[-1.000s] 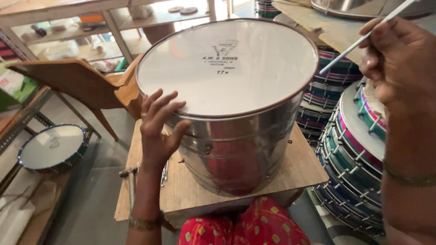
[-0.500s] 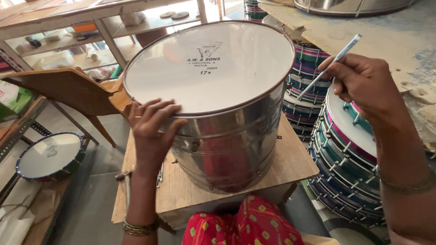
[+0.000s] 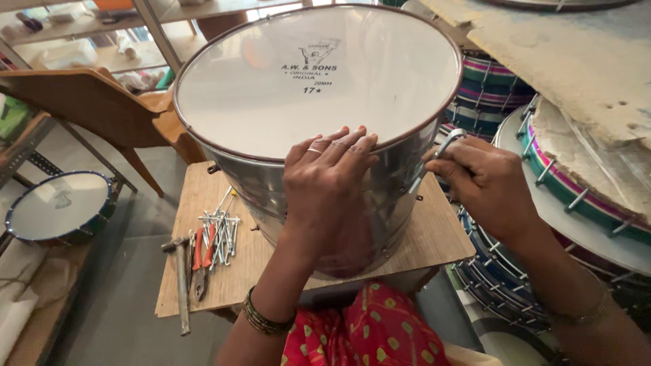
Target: The person assembles a large metal drum by inserting metal tension rods through the rim and into the lugs on the drum body and tightening them.
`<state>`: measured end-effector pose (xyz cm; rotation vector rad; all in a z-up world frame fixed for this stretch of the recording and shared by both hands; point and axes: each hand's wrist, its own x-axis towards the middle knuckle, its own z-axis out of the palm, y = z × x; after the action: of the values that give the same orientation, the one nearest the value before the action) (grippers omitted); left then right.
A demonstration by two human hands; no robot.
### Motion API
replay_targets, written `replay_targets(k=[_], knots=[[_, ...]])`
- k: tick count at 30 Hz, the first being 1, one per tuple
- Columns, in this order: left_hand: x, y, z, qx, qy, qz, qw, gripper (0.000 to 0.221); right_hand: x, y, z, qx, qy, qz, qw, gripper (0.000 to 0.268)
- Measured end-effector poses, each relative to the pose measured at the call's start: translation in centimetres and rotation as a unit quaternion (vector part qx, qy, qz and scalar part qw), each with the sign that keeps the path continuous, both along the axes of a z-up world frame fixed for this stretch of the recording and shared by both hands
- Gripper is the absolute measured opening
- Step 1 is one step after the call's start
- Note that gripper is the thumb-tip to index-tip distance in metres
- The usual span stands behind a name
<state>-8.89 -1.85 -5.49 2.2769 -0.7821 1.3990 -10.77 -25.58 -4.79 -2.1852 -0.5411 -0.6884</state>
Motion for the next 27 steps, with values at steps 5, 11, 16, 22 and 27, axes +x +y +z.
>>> replay_targets(k=[5,11,16,22,27], knots=[[0.1,-0.1,0.0,0.001,-0.003,0.006,1.0,0.021,0.6,0.2,-0.6,-0.037,-0.052,-0.025,0.998,0.015],[0.1,0.0,-0.2,-0.008,0.0,0.004,1.0,0.018,0.5,0.6,-1.1,0.011,-0.04,-0.056,0.998,0.011],[0.2,0.2,-0.3,-0.013,-0.001,0.001,1.0,0.018,0.6,1.4,-2.1,0.025,-0.069,-0.085,0.994,0.016],[0.4,0.3,-0.6,-0.013,0.003,-0.003,1.0,0.019,1.2,2.4,-3.5,0.068,-0.069,-0.089,0.991,0.014],[0.4,0.4,-0.6,-0.018,0.003,-0.007,1.0,0.019,1.0,3.2,-3.8,0.035,-0.085,-0.135,0.987,0.014]])
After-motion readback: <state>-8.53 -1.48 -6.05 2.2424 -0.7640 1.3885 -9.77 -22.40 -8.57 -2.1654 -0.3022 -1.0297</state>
